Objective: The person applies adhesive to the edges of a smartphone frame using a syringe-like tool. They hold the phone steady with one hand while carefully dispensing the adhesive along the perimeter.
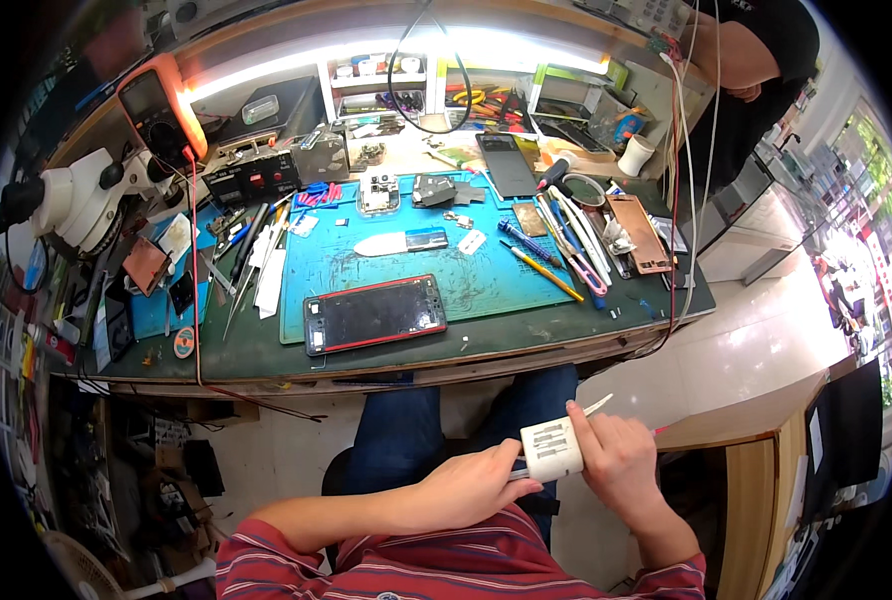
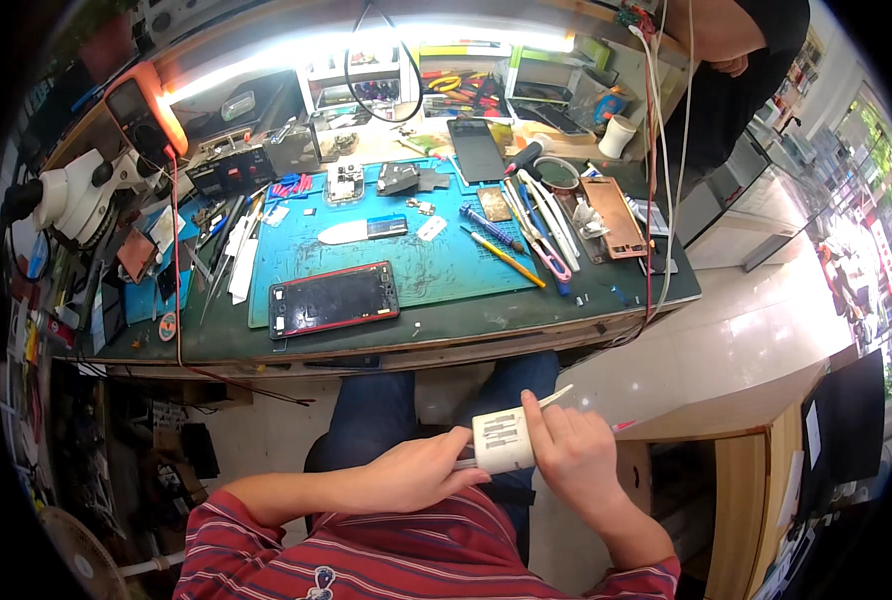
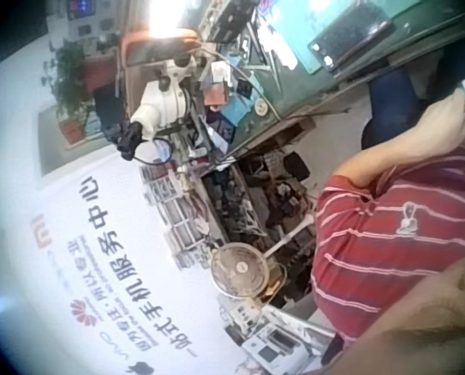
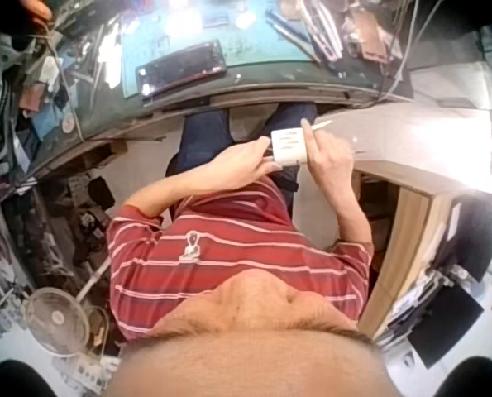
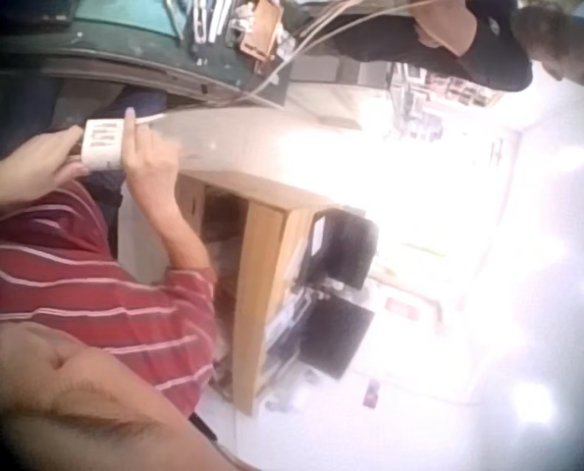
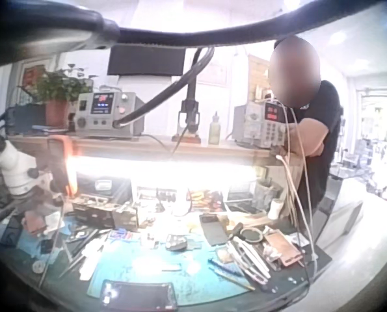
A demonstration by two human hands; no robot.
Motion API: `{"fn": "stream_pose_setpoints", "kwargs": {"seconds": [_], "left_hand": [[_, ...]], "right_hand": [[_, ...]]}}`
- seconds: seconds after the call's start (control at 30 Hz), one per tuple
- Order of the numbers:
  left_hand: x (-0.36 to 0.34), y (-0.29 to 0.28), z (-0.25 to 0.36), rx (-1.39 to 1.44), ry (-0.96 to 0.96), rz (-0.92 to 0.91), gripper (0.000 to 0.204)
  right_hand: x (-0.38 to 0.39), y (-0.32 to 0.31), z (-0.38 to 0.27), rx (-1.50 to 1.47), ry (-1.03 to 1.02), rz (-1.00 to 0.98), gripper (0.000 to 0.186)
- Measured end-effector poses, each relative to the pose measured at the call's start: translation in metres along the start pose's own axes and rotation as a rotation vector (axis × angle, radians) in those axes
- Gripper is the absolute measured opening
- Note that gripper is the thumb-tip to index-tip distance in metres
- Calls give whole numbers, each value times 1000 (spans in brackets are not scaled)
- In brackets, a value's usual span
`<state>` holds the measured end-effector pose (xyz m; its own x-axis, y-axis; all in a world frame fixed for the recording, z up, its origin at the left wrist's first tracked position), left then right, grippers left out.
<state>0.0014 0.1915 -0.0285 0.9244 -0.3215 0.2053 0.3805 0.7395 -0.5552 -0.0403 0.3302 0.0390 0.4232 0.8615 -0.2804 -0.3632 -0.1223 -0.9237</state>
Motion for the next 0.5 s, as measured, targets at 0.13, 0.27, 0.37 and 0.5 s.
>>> {"fn": "stream_pose_setpoints", "kwargs": {"seconds": [0.13, 0.27, 0.37, 0.5], "left_hand": [[14, 9, -5, -29, -12, 25, 49], [17, 4, 0, -138, 73, 128, 45], [12, 11, -10, -169, 64, 112, 44], [8, 18, -16, -122, 32, 45, 45]], "right_hand": [[8, 3, -11, -48, 38, -49, 48], [17, 8, -15, -158, 137, -53, 49], [25, 20, -17, -211, 150, -129, 53], [29, 27, -15, -328, 140, -234, 58]]}}
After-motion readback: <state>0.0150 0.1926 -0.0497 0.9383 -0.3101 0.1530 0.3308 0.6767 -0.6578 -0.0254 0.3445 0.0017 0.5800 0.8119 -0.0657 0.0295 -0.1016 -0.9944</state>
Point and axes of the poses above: each hand's wrist, its own x-axis away from the middle knuckle, its own y-axis out of the palm, z = x × y, the point moved 7 cm from there along -x, towards the middle knuckle, and after that the axes turned 9 degrees about -y, right-handed, at the moved point
